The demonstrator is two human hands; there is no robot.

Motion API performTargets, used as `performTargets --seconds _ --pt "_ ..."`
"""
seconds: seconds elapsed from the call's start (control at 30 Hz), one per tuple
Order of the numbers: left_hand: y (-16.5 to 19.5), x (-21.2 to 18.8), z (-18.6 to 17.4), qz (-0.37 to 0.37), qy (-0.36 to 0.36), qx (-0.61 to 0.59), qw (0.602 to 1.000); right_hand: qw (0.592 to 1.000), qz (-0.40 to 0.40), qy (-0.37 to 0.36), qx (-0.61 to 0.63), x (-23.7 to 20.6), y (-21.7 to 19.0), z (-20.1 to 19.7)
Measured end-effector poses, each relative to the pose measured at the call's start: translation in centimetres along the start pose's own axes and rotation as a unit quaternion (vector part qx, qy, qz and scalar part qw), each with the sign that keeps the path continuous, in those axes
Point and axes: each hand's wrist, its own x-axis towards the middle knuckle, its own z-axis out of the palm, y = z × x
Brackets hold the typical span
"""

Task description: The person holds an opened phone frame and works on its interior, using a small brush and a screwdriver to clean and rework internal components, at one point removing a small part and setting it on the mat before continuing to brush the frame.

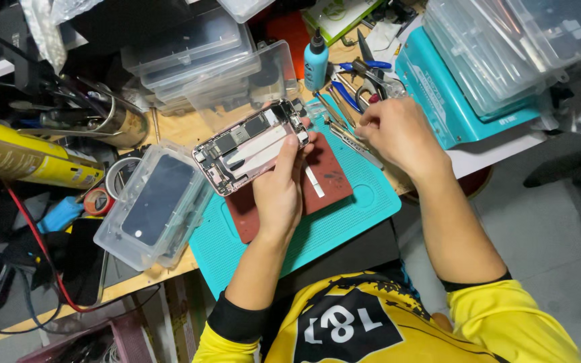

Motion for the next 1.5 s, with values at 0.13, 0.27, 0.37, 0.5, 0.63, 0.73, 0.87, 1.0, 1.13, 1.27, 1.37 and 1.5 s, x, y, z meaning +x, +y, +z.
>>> performTargets --seconds 0.13,0.27,0.37,0.5,0.63,0.73,0.87,1.0,1.13,1.27,1.37,1.5 --pt "-21.8 2.7 -12.2 0.005 -0.008 0.042 0.999 1.000 0.009 -0.017 0.017 -0.8 17.9 19.4" --pt "-22.9 2.6 -13.6 -0.004 0.005 0.038 0.999 0.998 0.002 -0.054 -0.020 -0.7 19.1 22.0" --pt "-20.5 1.8 -13.8 -0.001 0.013 0.036 0.999 0.996 -0.012 -0.078 -0.040 -0.3 17.4 22.0" --pt "-19.9 1.7 -12.9 0.010 0.022 0.043 0.999 0.994 -0.011 -0.104 -0.036 0.8 18.3 21.7" --pt "-16.8 0.6 -12.4 0.043 0.021 0.048 0.998 0.992 -0.053 -0.111 -0.029 0.6 16.7 20.0" --pt "-16.0 0.6 -13.1 0.068 0.032 0.047 0.996 0.995 -0.046 -0.077 -0.042 0.5 15.0 18.9" --pt "-17.3 2.5 -16.9 0.076 0.038 0.055 0.995 0.986 -0.062 0.049 0.145 1.6 14.3 21.0" --pt "-17.3 3.6 -19.3 0.116 0.030 0.074 0.990 0.914 -0.148 0.062 0.373 0.9 11.2 22.5" --pt "-10.9 -1.4 -16.1 0.161 0.028 0.140 0.977 0.875 -0.204 0.077 0.433 -4.3 2.8 17.8" --pt "-3.0 -6.8 -11.6 0.137 0.013 0.032 0.990 0.898 -0.248 0.072 0.355 -8.6 -4.8 11.4" --pt "0.2 -7.7 -10.6 0.164 -0.007 -0.023 0.986 0.917 -0.260 0.073 0.295 -8.8 -8.9 9.1" --pt "6.3 -10.4 -9.3 0.176 -0.010 -0.001 0.984 0.926 -0.274 0.078 0.248 -10.2 -14.3 4.9"
